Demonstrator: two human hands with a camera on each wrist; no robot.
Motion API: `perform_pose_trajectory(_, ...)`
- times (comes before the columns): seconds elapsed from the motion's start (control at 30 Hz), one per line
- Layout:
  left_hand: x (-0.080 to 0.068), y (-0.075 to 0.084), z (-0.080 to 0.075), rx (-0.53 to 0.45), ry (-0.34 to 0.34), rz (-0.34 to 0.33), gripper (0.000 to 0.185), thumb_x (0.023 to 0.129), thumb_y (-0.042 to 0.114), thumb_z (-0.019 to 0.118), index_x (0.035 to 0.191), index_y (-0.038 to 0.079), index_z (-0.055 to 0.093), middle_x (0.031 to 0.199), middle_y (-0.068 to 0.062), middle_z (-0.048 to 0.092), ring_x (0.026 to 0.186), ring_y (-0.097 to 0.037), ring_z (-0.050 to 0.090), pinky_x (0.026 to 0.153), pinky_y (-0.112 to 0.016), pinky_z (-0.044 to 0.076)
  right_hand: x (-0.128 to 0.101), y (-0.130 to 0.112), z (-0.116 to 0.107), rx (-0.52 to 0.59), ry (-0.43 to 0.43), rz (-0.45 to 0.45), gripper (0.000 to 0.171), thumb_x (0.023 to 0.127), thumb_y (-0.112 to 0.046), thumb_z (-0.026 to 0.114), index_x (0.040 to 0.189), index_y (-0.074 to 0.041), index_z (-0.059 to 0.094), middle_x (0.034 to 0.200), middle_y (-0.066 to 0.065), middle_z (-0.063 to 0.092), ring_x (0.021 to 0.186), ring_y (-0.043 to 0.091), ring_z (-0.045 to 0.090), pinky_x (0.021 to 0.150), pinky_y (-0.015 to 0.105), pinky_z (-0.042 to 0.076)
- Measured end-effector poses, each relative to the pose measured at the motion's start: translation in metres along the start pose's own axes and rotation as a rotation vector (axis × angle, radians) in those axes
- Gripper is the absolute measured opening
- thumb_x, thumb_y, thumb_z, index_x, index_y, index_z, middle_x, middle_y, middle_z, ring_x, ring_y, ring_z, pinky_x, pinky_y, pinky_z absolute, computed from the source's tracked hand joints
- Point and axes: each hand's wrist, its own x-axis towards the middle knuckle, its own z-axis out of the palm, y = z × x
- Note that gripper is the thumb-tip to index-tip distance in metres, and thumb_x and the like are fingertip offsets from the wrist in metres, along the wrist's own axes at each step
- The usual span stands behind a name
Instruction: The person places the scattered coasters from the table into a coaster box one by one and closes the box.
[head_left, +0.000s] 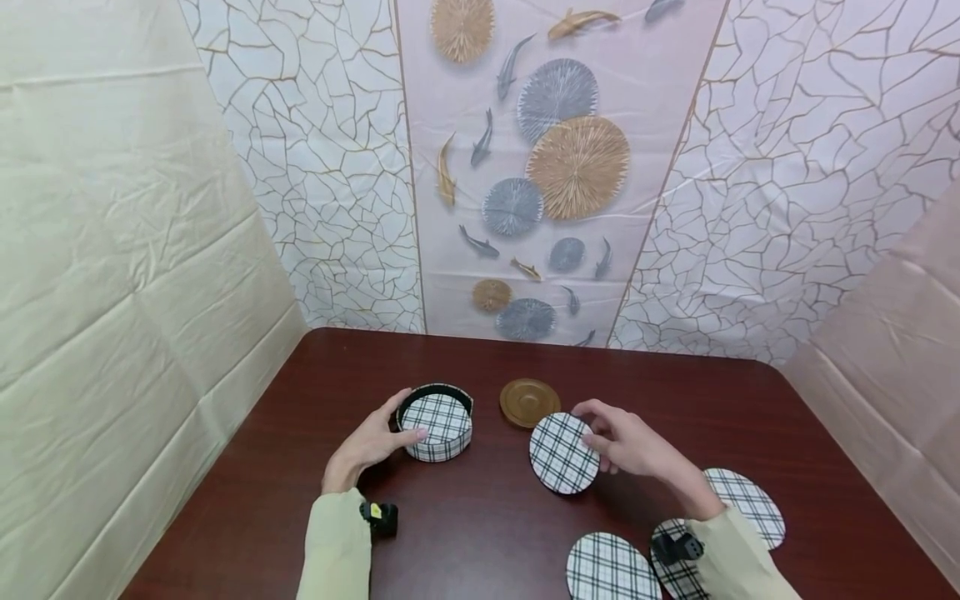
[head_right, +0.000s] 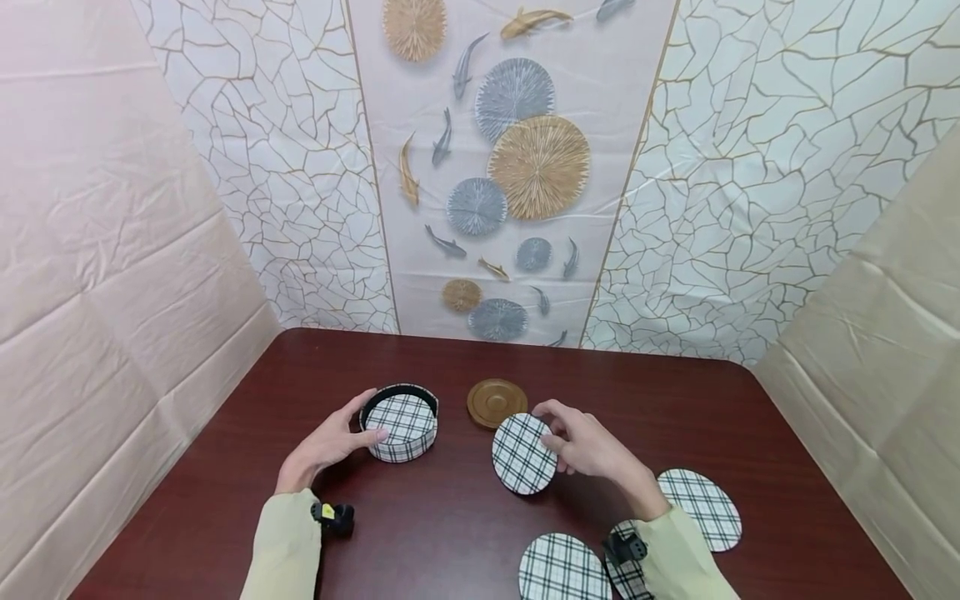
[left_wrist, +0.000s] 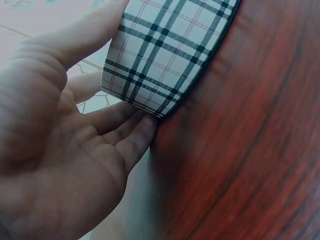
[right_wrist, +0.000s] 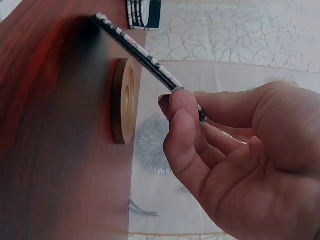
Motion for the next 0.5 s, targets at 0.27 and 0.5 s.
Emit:
perform_pose_trajectory(0.27,0.000,0.001,0.000,-0.006,-0.002,-0.006,0.086,0.086,0.036,0.076,0.156,0.022,0.028,0.160,-0.012,0.029,0.148,-0.035,0.024,0.113,-0.060,0.028,0.016,-0.013,0.003,0.011,0.022,-0.035,0.035,0.098,-0.004,0.054,0.133,-0.009,0.051,0.084,0.010,0.066,0.057,0.022,0.063,0.055,0.043,0.055)
perform_pose_trajectory(0.5,0.000,0.002,0.000,0.000,-0.002,-0.002,0.087,0.085,0.036,0.077,0.156,0.022,0.027,0.160,-0.013,0.029,0.147,-0.035,0.024,0.113,-0.060,0.028,0.030,-0.023,0.008,0.040,0.023,-0.060,0.033,0.099,-0.004,0.053,0.132,-0.008,0.052,0.086,0.011,0.066,0.059,0.023,0.064,0.057,0.045,0.055)
